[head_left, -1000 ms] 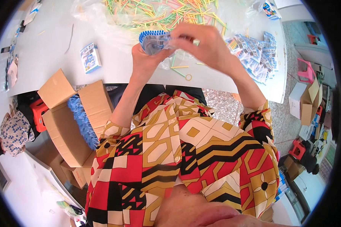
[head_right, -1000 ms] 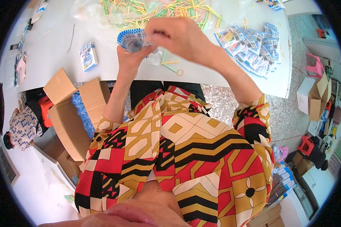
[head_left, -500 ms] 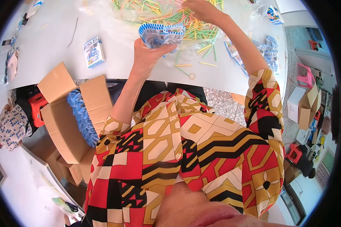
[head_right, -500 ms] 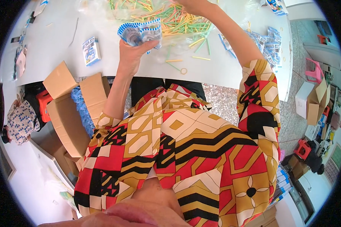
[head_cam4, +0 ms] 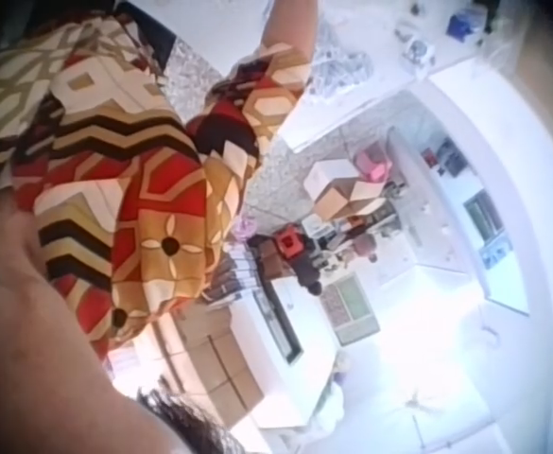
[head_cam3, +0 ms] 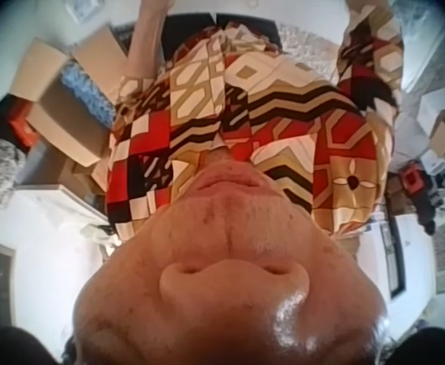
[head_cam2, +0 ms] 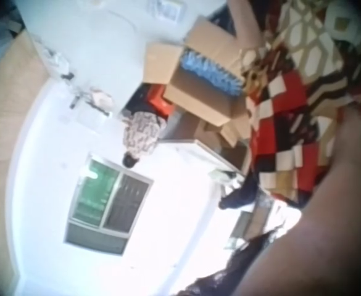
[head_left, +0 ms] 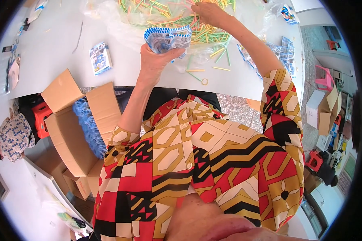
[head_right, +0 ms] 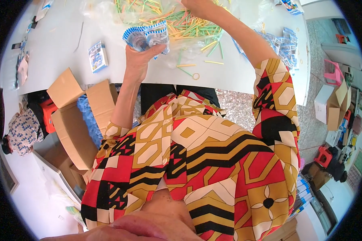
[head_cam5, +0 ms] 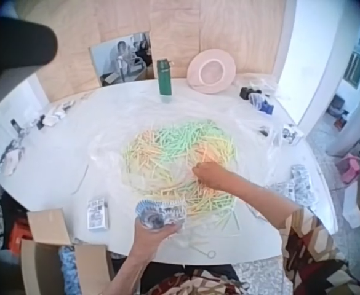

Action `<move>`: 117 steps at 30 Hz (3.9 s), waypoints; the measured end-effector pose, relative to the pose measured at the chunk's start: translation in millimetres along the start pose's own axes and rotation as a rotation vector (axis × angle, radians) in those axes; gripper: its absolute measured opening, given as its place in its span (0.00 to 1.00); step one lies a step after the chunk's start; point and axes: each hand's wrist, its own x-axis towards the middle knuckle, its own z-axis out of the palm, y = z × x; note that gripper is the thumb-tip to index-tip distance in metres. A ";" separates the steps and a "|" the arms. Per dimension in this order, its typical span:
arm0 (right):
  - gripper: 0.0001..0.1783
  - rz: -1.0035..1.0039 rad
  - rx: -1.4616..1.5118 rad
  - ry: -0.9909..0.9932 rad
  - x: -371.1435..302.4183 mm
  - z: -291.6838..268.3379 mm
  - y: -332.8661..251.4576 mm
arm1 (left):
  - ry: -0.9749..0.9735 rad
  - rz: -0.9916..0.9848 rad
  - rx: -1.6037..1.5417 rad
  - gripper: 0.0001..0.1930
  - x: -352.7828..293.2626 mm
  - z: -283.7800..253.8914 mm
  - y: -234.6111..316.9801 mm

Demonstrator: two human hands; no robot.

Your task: Packaging small colorful items from a pile on the table into individual plastic bags.

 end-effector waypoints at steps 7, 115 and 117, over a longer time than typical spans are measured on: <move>0.06 0.078 0.124 0.101 -13.6 -13.7 3.3 | 0.020 0.033 0.039 0.15 -0.5 4.1 1.3; 0.02 0.244 1.180 0.366 -28.8 -166.1 -112.2 | 0.009 0.091 0.036 0.15 26.5 11.3 0.0; 0.03 -0.048 1.240 0.517 -16.2 -149.2 -104.1 | 0.004 0.087 0.032 0.15 25.5 11.9 0.5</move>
